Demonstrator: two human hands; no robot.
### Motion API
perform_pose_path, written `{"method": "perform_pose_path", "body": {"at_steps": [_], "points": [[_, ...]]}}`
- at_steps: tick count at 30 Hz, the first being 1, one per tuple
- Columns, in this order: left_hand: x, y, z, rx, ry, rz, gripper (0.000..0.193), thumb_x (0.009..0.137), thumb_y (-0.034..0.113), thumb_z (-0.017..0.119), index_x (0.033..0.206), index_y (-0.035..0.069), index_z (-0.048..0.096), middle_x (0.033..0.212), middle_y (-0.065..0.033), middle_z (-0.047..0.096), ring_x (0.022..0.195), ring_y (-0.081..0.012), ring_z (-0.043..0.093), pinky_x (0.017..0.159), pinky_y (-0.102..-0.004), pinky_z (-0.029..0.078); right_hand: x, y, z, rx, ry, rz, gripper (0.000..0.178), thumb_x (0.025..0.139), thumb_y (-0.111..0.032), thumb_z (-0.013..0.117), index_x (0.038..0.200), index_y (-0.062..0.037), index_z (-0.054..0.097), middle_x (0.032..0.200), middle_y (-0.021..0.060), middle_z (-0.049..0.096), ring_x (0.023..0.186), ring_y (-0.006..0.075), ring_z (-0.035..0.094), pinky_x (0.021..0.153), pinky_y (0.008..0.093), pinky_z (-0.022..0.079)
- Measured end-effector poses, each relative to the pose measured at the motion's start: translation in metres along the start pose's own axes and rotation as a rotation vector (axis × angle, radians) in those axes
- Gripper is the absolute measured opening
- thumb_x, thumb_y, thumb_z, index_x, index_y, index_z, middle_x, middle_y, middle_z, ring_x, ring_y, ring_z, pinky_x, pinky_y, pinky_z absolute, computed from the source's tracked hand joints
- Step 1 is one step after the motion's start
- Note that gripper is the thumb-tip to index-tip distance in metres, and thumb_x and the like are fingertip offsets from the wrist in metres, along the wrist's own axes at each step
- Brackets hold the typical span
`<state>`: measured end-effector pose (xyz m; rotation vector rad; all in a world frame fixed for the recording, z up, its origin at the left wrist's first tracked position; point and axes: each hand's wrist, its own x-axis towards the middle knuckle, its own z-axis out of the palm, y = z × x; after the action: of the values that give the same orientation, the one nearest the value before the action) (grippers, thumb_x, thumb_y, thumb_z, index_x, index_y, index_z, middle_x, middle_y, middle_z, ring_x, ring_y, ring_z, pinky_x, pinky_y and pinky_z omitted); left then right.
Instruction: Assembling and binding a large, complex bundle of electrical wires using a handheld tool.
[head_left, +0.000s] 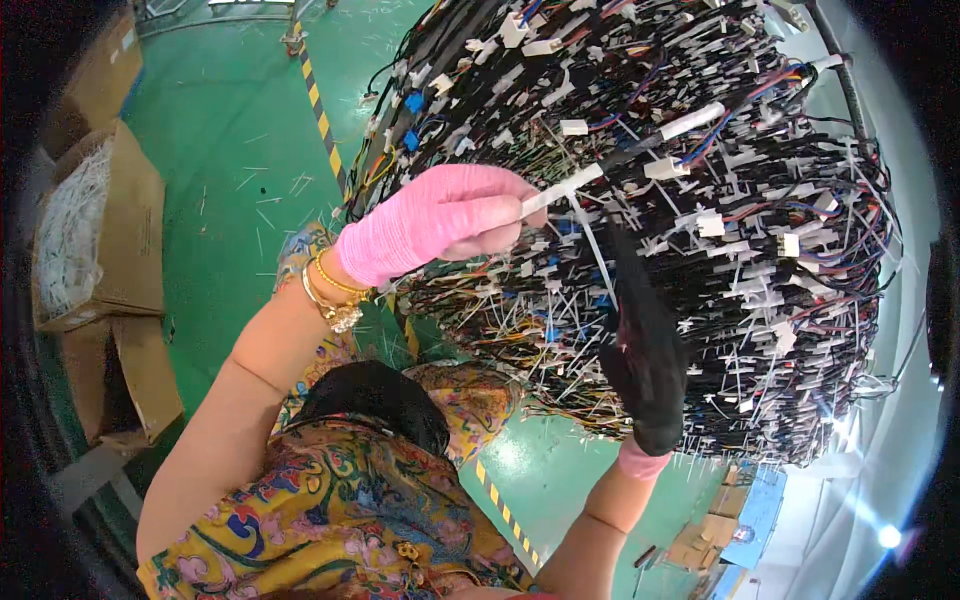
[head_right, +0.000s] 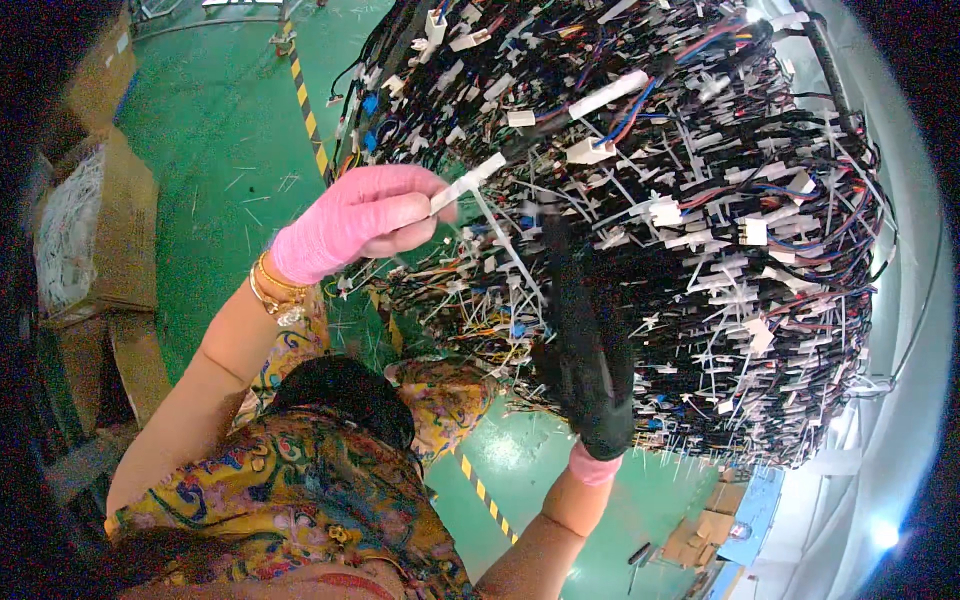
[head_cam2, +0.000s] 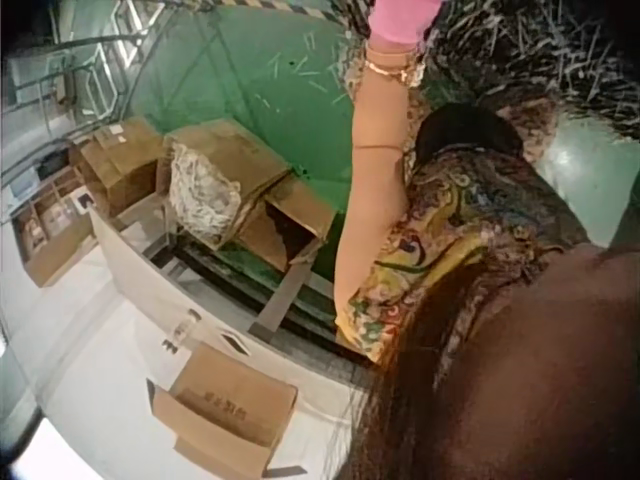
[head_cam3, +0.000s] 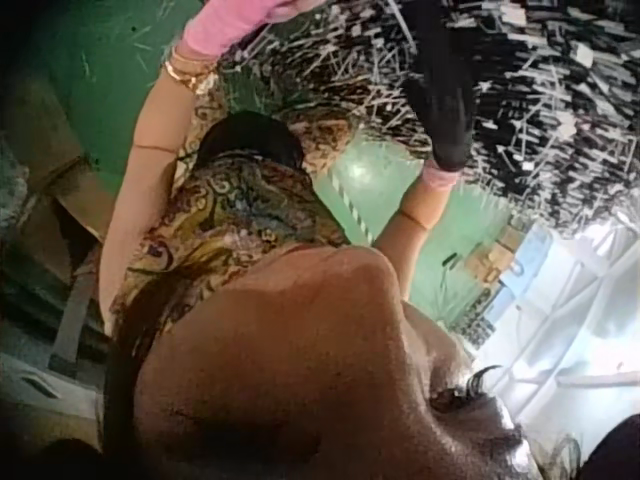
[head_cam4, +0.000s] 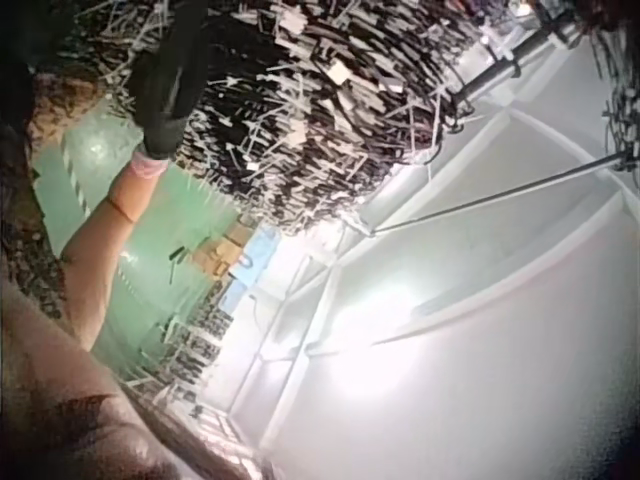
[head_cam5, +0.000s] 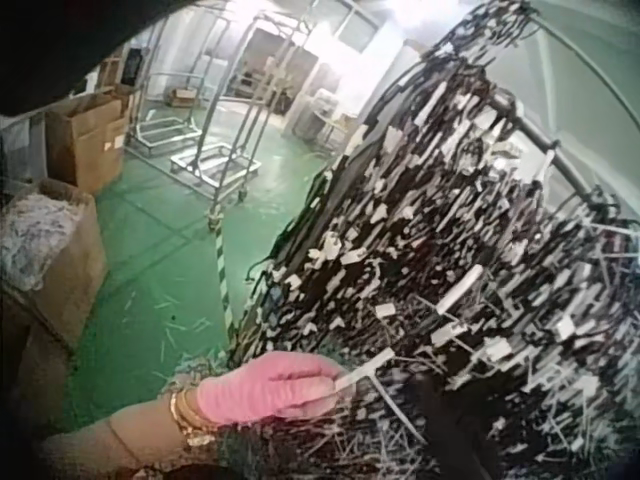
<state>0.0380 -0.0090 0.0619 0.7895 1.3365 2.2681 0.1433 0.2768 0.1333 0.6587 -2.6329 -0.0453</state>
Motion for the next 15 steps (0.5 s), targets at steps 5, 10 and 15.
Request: {"method": "perform_pose_path", "body": {"at_steps": [5, 10, 15], "points": [[0.002, -0.006, -0.001, 0.006, -0.023, 0.019, 0.029, 0.096, 0.027, 0.052, 0.106, 0.000, 0.060, 0.062, 0.0066, 0.042, 0.052, -0.0022, 0.033, 0.047, -0.0188, 0.025, 0.025, -0.058, -0.056, 0.455, -0.466, 0.854, 0.062, 0.069, -0.010, 0.069, 0.129, -0.0053, 0.054, 0.115, 0.0186, 0.061, 0.104, 0.0343, 0.060, 0.087, 0.0432, 0.049], [0.002, -0.004, 0.004, -0.008, -0.039, 0.036, 0.028, 0.097, 0.025, 0.050, 0.106, 0.000, 0.060, 0.062, 0.0066, 0.043, 0.052, -0.0020, 0.034, 0.047, -0.0186, 0.025, 0.029, -0.055, -0.050, 0.428, -0.433, 0.710, 0.062, 0.069, -0.010, 0.069, 0.128, -0.0051, 0.054, 0.114, 0.0189, 0.061, 0.103, 0.0350, 0.060, 0.087, 0.0434, 0.049], [0.000, -0.005, 0.002, -0.038, -0.060, 0.045, 0.027, 0.098, 0.022, 0.049, 0.106, -0.001, 0.061, 0.063, 0.0065, 0.044, 0.053, -0.0021, 0.034, 0.046, -0.0185, 0.026, 0.025, -0.052, -0.054, 0.403, -0.397, 0.573, 0.061, 0.068, -0.009, 0.069, 0.127, -0.0049, 0.054, 0.113, 0.0191, 0.062, 0.103, 0.0357, 0.060, 0.087, 0.0437, 0.050]]}}
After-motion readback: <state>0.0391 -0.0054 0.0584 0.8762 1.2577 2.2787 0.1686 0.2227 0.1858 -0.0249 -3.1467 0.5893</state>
